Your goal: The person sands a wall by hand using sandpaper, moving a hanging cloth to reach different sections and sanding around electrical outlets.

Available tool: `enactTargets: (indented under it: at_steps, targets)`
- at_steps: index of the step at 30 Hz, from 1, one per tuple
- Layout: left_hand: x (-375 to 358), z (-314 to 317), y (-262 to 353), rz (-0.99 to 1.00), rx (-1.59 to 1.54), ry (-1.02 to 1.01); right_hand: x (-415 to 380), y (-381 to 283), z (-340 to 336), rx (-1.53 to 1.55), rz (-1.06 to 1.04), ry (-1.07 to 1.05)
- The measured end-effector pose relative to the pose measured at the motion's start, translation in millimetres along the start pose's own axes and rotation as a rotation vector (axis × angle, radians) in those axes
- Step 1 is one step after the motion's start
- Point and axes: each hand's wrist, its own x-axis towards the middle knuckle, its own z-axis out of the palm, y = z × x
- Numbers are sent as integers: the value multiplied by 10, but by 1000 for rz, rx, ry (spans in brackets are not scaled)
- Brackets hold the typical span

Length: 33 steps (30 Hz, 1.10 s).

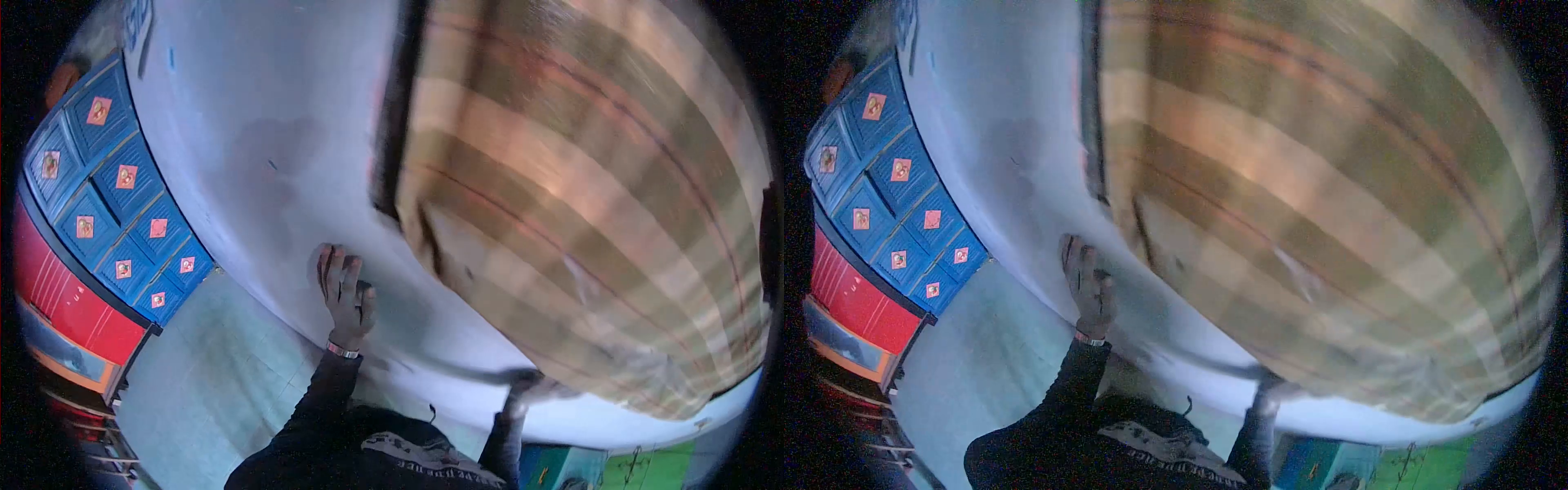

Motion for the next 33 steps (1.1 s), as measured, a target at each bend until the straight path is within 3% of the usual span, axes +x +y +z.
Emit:
enactTargets:
  at_steps: [1, 4, 5, 7, 8, 10, 11, 14, 16, 17, 18, 19, 20, 22, 26, 28, 29, 30, 32, 33]
  targets:
    - [33, -14, -139, 30, 7, -9, -57, -99, 52, 5, -6, 20]
    - [145, 27, -426, 108, 5, 32, -305, -589, 183, 668, 656, 131]
    - [223, 58, -523, 114, -14, 35, -258, -896, 159, 654, 661, 145]
    - [364, 22, -726, 174, 65, 48, 52, -1571, 18, 426, 437, 14]
    - [449, -18, -812, 174, 43, 38, 232, -1617, -63, 405, 447, 12]
    - [690, -137, -1074, 162, 118, 49, 529, -1714, -234, 117, -384, -159]
    - [780, -225, -1231, 166, 113, 34, 488, -1587, -150, 153, -198, -14]
    - [968, -384, -1650, 4, 153, 10, 950, -1551, -341, 321, 433, 47]
    - [1015, -390, -1830, -34, 123, 58, 644, -1718, 152, 356, 427, 305]
    - [1029, -393, -1852, -35, 118, 60, 964, -2230, -68, 583, 478, 237]
    - [1037, -392, -1829, -6, 104, 63, 822, -2552, -144, 541, 389, 36]
    - [1051, -393, -1816, 30, 85, 59, 835, -2775, -182, 287, -66, 39]
    - [1053, -398, -1824, 47, 70, 35, 939, -2919, -279, 242, -437, -162]
    - [1034, -374, -1846, 33, 65, 55, 813, -2927, -198, 136, -577, -167]
    - [963, -379, -1814, 44, 98, 27, 1382, -2666, -225, 270, 277, 215]
    - [946, -403, -1807, 25, 63, -5, 1734, -3057, -451, 357, 584, 156]
    - [922, -397, -1782, 46, 61, -3, 1720, -3246, -416, 380, 518, 188]
    - [897, -395, -1772, 42, 53, -19, 1556, -3480, -298, 392, 324, 224]
    - [899, -422, -1849, 48, 42, -34, 1315, -3846, -272, 211, -173, -25]
    - [895, -414, -1839, 63, 28, -45, 1369, -3876, -256, 204, -175, -19]
